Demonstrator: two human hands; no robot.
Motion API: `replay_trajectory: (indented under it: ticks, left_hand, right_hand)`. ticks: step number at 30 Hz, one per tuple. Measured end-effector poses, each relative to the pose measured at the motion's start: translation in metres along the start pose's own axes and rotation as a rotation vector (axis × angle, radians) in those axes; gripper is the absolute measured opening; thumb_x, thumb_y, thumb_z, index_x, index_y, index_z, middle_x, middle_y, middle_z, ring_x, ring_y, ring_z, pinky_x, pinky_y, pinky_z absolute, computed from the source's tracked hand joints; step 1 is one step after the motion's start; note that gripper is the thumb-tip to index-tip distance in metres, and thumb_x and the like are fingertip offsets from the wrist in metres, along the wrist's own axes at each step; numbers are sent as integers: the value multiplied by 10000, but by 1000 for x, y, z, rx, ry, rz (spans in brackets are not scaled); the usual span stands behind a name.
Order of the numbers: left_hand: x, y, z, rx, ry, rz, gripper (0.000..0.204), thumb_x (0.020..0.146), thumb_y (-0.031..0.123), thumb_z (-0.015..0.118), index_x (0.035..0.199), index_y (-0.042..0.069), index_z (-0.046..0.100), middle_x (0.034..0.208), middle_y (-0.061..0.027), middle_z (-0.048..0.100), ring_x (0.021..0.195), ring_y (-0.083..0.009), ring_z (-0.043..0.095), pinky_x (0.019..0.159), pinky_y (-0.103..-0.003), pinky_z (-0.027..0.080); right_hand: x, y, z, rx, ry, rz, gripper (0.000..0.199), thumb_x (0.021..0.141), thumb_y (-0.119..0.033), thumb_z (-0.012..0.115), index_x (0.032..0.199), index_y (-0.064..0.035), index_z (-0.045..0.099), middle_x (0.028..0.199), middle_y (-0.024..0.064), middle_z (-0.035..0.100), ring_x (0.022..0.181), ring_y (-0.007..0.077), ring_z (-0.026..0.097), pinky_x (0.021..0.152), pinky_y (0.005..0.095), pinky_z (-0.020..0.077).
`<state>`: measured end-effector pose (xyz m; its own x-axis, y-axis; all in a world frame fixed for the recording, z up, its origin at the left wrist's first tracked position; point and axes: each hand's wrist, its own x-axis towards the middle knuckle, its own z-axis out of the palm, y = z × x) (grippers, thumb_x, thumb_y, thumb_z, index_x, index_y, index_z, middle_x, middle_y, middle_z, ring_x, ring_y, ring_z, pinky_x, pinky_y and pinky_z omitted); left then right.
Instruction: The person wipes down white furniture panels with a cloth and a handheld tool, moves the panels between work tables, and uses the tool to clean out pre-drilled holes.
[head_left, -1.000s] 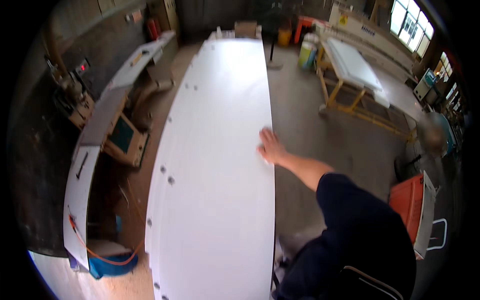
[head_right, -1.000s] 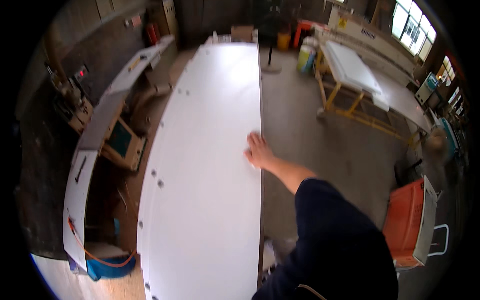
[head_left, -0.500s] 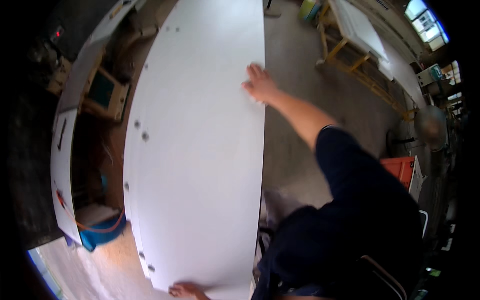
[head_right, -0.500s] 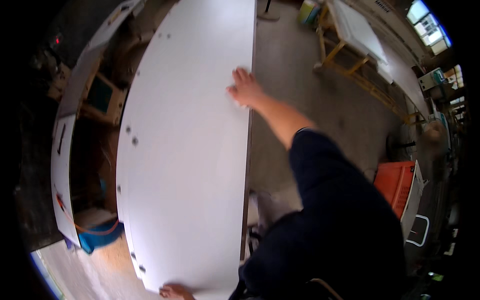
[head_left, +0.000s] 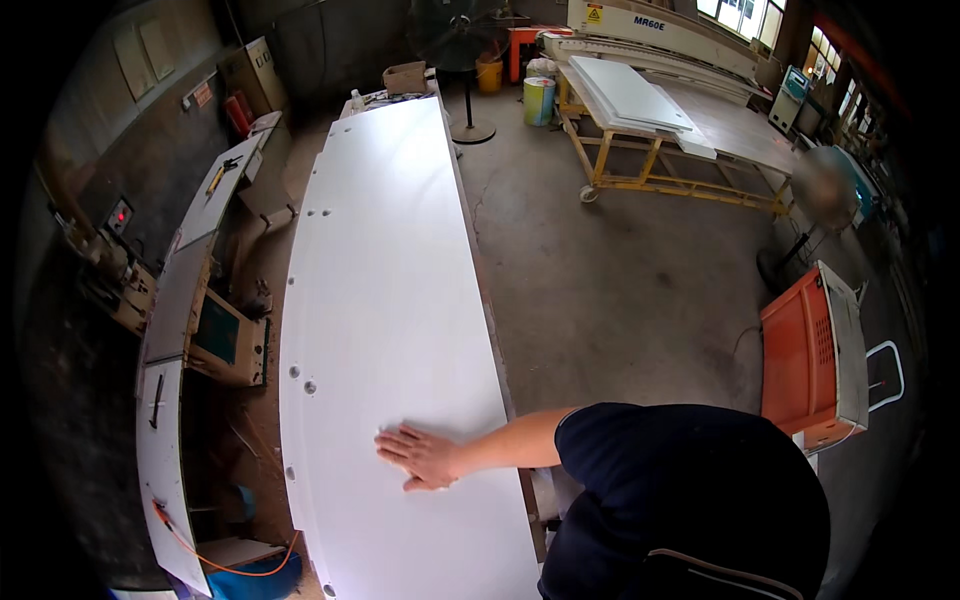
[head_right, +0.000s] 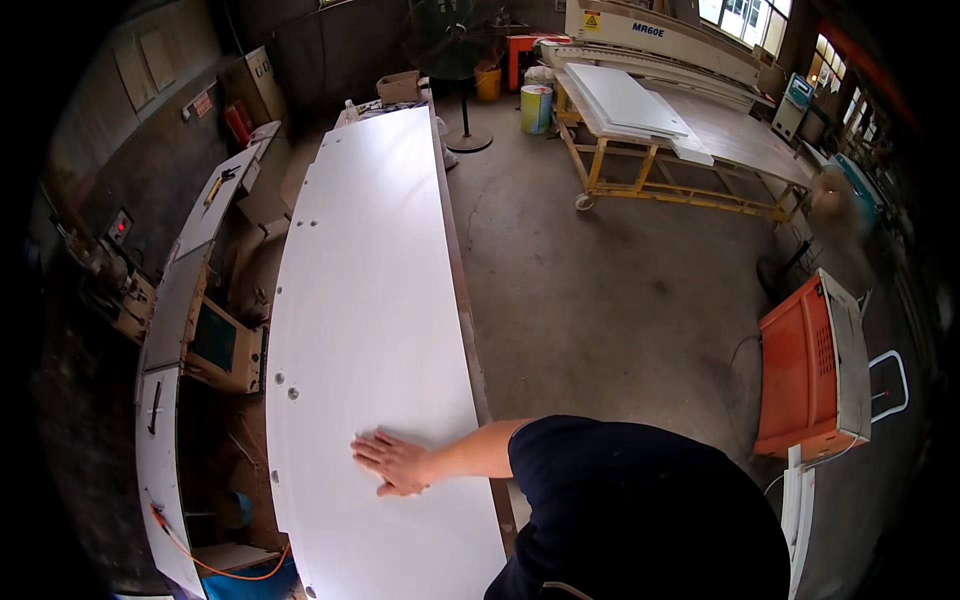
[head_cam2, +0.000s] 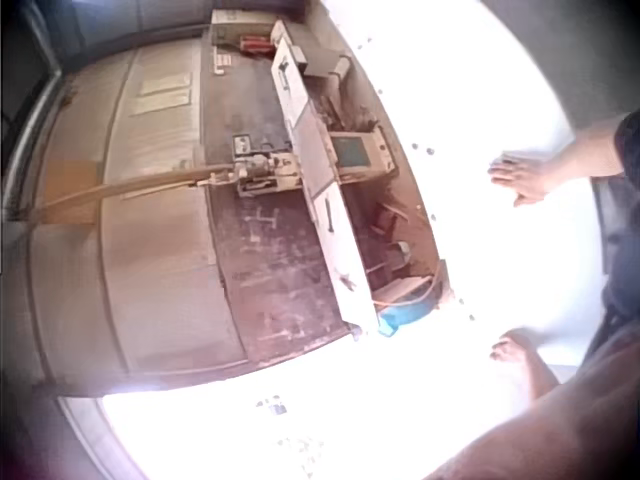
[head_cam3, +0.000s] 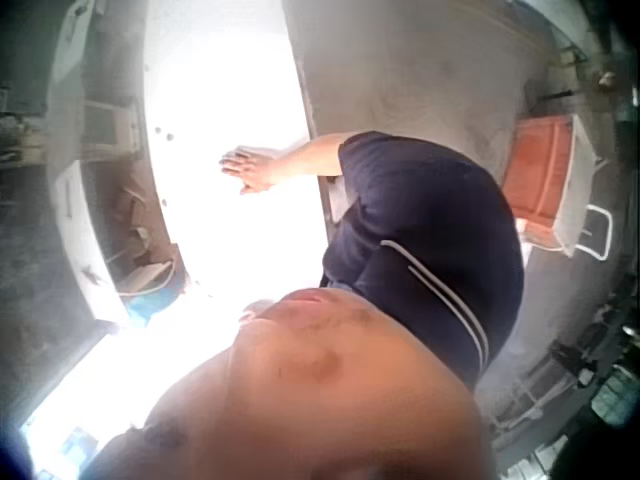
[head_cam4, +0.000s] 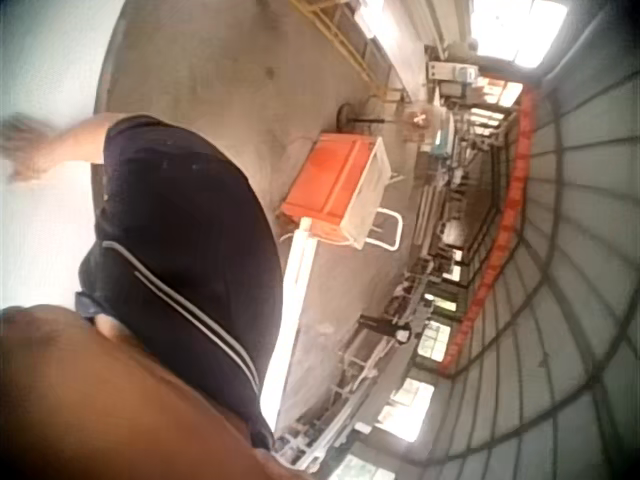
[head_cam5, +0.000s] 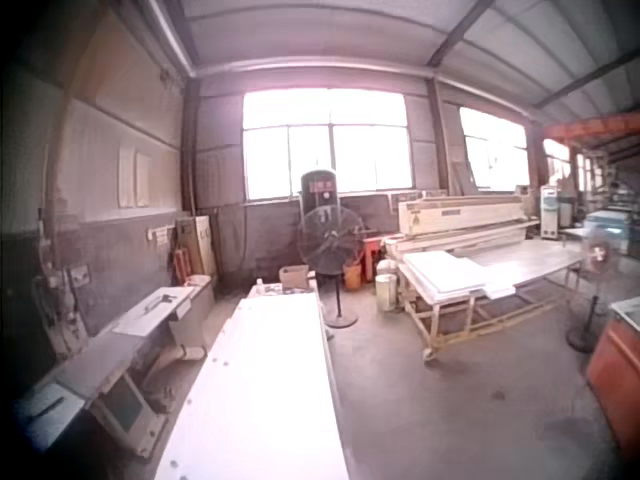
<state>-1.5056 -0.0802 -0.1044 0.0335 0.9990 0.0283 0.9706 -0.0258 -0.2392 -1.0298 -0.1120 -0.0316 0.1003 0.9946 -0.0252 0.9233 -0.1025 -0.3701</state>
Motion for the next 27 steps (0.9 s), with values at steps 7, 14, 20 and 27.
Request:
replay_trajectory:
  ticks: [7, 14, 20, 27]
  left_hand:
    - [5, 39, 7, -46, -15, 119, 426, 930, 281, 437, 1248, 21, 550, 1261, -280, 511, 1221, -436, 427, 1057, -577, 283]
    - [3, 143, -7, 27, -32, 316, 429, 932, 277, 444, 1257, 22, 558, 1277, -288, 509, 1233, -460, 424, 1053, -598, 282]
    - [33, 307, -20, 143, 103, 577, 430, 933, 274, 449, 1263, 23, 565, 1290, -295, 507, 1243, -481, 421, 1049, -615, 280]
    - [90, 661, -185, -355, 62, 574, 643, 971, 521, 353, 1424, 67, 405, 1513, -212, 292, 1436, -350, 173, 1124, -577, 159]
  right_hand:
    - [-27, 4, 7, 15, -19, -128, 744, 946, -439, 484, 1480, 2, 212, 1574, 145, 135, 1469, 269, 82, 1193, 433, 89]
    - [-29, 117, -40, 37, 9, -143, 746, 934, -451, 495, 1479, -17, 228, 1572, 132, 152, 1467, 256, 95, 1192, 427, 95]
    - [15, 290, -111, -15, 134, -14, 743, 920, -455, 494, 1466, -13, 253, 1562, 142, 181, 1456, 270, 142, 1189, 428, 111]
    - [47, 457, -178, -14, 151, 110, 695, 934, -417, 467, 1466, -17, 266, 1557, 138, 210, 1458, 256, 149, 1191, 428, 109]
